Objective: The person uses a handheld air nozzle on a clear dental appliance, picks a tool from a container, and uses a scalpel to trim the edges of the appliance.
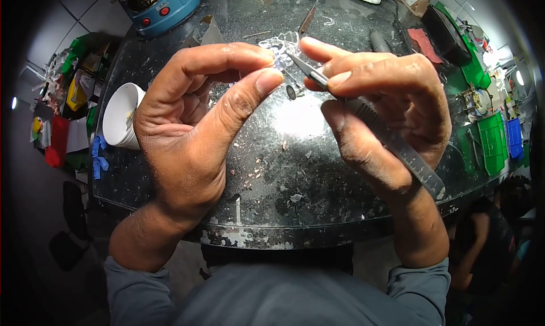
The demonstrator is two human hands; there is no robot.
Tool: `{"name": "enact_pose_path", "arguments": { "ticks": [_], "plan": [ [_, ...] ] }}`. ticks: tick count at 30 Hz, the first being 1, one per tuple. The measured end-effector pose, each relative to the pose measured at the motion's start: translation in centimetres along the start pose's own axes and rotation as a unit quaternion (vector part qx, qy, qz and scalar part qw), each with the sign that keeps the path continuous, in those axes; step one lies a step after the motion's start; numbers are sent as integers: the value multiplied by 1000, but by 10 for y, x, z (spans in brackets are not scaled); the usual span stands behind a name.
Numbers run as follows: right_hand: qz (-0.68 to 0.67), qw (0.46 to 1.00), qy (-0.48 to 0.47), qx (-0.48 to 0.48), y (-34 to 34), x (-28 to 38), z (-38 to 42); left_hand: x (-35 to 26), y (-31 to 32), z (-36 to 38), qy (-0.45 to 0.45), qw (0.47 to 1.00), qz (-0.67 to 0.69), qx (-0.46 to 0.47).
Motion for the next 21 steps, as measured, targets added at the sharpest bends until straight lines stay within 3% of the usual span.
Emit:
{"name": "enact_pose_path", "arguments": {
  "ticks": [12, 14, 21],
  "plan": [
    [11, 1000, -6, -15, -1, 0, 0, -3, -1, 0, 32, 999, -24, 9],
    [15, 998, -55, 10, -1, 1, -1, -3, -1, 0, 37, 999, -28, 11],
    [18, 996, -82, 31, 0, 1, -2, -4, -1, 0, 49, 998, -34, 11]
  ]
}}
Point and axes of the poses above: each hand's wrist, its own z-axis away from the middle knuckle, its own y-axis out of the palm, x = y × z, the point moved 6 cm from there along -z, towards the middle knuckle, and after that the axes turned 4 degrees about x, right-handed, at the moved point
